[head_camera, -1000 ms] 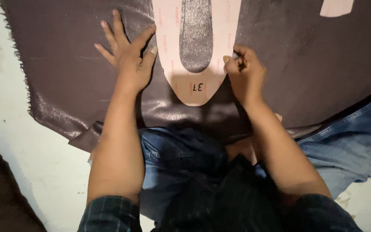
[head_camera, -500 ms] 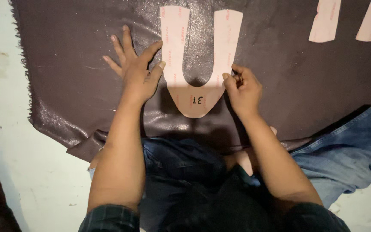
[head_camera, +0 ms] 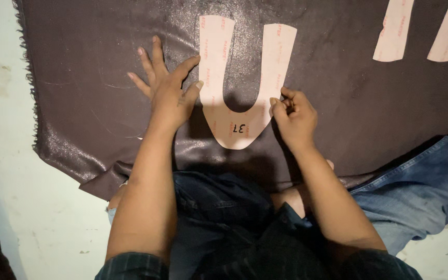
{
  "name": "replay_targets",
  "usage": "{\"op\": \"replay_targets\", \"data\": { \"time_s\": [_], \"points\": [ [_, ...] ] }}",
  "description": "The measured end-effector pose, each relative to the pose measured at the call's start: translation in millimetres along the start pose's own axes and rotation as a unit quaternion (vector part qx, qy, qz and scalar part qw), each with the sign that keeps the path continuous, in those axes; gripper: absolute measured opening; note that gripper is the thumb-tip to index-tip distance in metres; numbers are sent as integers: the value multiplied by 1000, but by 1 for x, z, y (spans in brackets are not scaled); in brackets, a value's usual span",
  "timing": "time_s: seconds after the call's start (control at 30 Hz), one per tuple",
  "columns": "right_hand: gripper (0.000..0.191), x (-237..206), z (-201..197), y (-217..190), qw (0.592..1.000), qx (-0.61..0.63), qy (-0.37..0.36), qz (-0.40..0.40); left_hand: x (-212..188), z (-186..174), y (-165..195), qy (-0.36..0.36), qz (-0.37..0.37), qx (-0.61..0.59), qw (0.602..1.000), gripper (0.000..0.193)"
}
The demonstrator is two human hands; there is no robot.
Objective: The person sits on the floor and uses a small tool to trace the outline of U-shaped paper patterns onto a large piece of dark fabric. They reposition the patterns and continue tracing around the edges.
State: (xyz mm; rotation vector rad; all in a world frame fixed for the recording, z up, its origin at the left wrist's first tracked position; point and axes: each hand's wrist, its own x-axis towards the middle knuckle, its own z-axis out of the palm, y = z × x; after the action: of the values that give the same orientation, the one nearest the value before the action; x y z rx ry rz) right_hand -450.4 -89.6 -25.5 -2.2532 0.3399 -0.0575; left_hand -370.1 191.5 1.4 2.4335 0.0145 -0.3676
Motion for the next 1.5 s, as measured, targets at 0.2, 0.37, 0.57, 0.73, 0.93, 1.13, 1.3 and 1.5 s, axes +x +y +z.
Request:
{"op": "replay_targets", "data": {
  "time_s": [0.2, 0.37, 0.57, 0.73, 0.93, 1.13, 1.3, 1.5],
  "points": [
    [27, 1, 2, -1, 999, 41, -6, 12, 5, -2, 5, -15, -41, 17, 999, 50],
    [28, -1, 4, -1, 998, 57, -14, 32, 6, -5, 0, -23, -33, 19, 999, 47],
    [31, -1, 7, 4, 988, 138, -33, 55, -1, -1, -11, 16, 8, -39, 999, 45],
    [35, 1, 4, 3, 987, 134, -42, 83, -1, 4, -17, 30, 21, -58, 998, 46],
    [34, 2, 3, -2, 989, 118, -41, 82, -2, 3, -17, 41, 39, -88, 995, 38],
    [33, 2, 4, -4, 989, 131, -32, 68, -2, 1, -14, 34, 40, -72, 996, 43],
    [31, 2, 2, -9, 994, 92, -28, 52, -2, 1, -15, 37, 44, -77, 995, 41],
    [30, 1, 2, -7, 994, 87, -25, 56, -3, 2, -16, 32, 40, -76, 996, 40]
  ]
}}
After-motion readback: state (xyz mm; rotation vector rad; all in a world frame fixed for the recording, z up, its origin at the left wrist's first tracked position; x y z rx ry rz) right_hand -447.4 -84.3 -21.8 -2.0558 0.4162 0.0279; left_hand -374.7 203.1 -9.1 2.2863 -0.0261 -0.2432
